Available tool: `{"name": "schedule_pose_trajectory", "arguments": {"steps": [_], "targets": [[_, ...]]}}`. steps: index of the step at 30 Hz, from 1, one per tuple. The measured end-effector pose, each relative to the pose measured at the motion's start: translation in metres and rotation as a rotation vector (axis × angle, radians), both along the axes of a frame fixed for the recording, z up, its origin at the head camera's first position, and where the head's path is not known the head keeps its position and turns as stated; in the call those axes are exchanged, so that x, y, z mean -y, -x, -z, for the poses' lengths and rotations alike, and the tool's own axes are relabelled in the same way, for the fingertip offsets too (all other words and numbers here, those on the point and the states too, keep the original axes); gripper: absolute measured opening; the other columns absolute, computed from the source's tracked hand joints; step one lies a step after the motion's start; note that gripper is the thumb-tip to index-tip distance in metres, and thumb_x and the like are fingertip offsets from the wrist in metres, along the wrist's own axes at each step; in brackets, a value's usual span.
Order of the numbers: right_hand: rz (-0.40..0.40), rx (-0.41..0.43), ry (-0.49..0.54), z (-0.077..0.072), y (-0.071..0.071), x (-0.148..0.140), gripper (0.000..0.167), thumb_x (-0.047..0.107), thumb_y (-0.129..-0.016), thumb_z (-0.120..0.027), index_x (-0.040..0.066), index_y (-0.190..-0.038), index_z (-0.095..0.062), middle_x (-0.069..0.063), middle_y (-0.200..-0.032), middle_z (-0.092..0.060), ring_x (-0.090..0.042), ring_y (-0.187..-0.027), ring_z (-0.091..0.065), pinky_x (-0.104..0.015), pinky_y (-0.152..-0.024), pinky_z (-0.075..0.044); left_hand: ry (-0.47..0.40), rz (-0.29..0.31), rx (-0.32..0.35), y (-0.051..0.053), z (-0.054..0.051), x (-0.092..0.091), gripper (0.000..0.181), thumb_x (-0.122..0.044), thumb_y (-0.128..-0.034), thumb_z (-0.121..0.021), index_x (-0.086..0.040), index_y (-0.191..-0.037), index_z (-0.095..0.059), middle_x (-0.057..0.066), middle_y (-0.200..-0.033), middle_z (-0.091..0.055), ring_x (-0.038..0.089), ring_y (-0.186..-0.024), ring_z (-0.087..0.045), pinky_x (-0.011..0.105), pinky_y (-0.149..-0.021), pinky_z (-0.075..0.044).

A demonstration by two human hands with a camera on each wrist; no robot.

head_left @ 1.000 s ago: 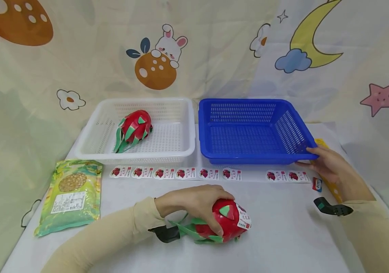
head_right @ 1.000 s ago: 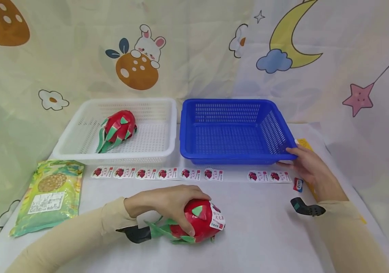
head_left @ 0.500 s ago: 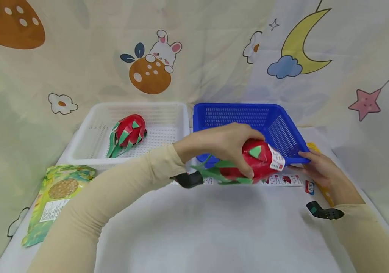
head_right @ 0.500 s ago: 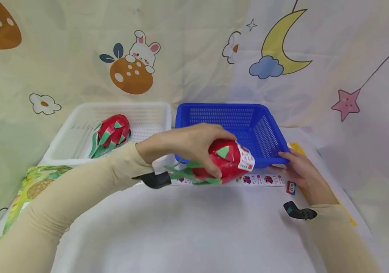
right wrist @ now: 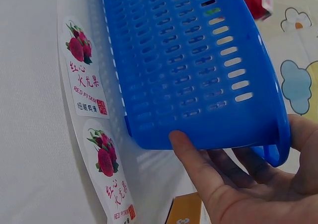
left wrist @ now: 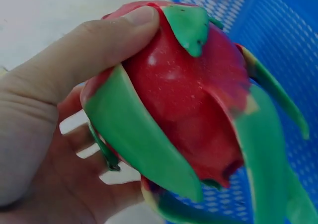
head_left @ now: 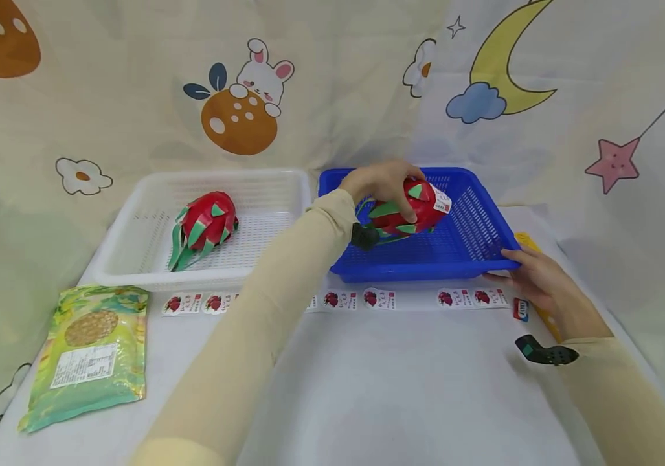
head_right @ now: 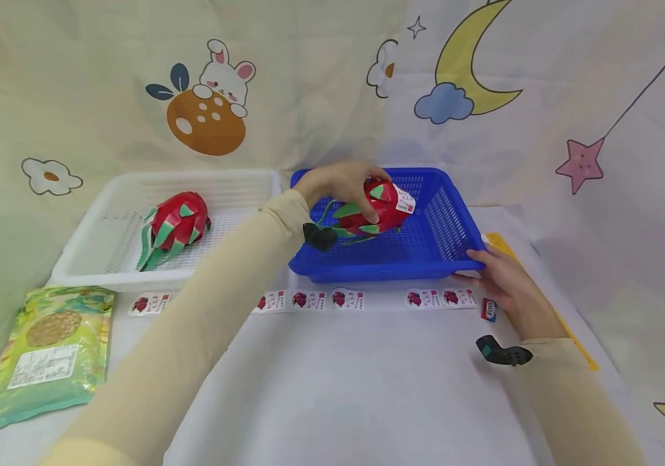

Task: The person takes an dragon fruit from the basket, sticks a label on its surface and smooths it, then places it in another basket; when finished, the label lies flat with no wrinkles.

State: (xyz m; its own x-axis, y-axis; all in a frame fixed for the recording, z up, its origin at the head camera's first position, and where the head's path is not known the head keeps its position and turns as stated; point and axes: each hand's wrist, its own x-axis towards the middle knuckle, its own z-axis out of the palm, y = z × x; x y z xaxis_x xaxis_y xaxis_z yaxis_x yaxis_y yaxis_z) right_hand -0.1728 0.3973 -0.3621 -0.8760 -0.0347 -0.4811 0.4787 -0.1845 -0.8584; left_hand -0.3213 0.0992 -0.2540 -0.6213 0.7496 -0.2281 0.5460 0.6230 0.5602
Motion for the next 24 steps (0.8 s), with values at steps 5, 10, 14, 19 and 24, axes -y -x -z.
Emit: {"name": "schedule_pose_trajectory", "arguments": {"steps": [5,10,14,19,24], "targets": [[0.000,0.003,0.004,-0.002,0.002,0.002,0.079,0.024,-0.100,-0.054,0.026,-0.156,0.002,-0.003,-0.158,-0.013,-0.030,-0.147,-0.011,-0.046,-0.110,-0.026,0.003,-0.077,0.016,0.014,0.028,0.000,0.086,-0.029,-0.0761,-0.082,-0.017,-0.148,-0.036,0.003,-0.140,-0.048,0.019,-0.123,-0.047,0.031,-0.093,-0.052],[0.019,0.005,0.011,-0.002,0.001,0.000,0.079,0.024,-0.099,-0.054,0.029,-0.156,0.001,-0.002,-0.161,-0.006,-0.030,-0.148,-0.009,-0.048,-0.111,-0.025,0.008,-0.154,0.044,0.021,0.044,-0.002,0.088,-0.029,-0.0770,-0.082,-0.013,-0.149,-0.034,0.005,-0.139,-0.048,0.020,-0.122,-0.049,0.035,-0.098,-0.050],[0.017,-0.017,0.028,-0.001,0.002,0.002,0.079,0.024,-0.100,-0.053,0.030,-0.156,0.002,-0.003,-0.161,-0.005,-0.030,-0.146,-0.009,-0.051,-0.113,-0.022,0.024,-0.160,0.044,0.023,0.052,-0.005,0.084,-0.030,-0.0779,-0.081,-0.010,-0.146,-0.036,0.005,-0.134,-0.051,0.019,-0.120,-0.051,0.035,-0.098,-0.049],[0.022,-0.025,0.017,-0.002,0.002,0.003,0.079,0.024,-0.099,-0.054,0.029,-0.156,0.001,-0.003,-0.160,-0.007,-0.030,-0.146,-0.010,-0.051,-0.113,-0.022,0.003,-0.174,0.035,0.023,0.061,-0.009,0.080,-0.028,-0.0798,-0.079,-0.010,-0.146,-0.038,0.007,-0.139,-0.046,0.021,-0.123,-0.047,0.034,-0.099,-0.049],[0.024,-0.029,-0.002,-0.001,0.000,0.001,0.079,0.024,-0.099,-0.055,0.027,-0.157,-0.002,-0.002,-0.153,-0.020,-0.030,-0.144,-0.015,-0.050,-0.110,-0.027,0.001,-0.181,0.028,0.022,0.068,-0.009,0.081,-0.031,-0.0839,-0.075,-0.011,-0.150,-0.032,0.008,-0.148,-0.035,0.021,-0.127,-0.042,0.034,-0.102,-0.047]]}}
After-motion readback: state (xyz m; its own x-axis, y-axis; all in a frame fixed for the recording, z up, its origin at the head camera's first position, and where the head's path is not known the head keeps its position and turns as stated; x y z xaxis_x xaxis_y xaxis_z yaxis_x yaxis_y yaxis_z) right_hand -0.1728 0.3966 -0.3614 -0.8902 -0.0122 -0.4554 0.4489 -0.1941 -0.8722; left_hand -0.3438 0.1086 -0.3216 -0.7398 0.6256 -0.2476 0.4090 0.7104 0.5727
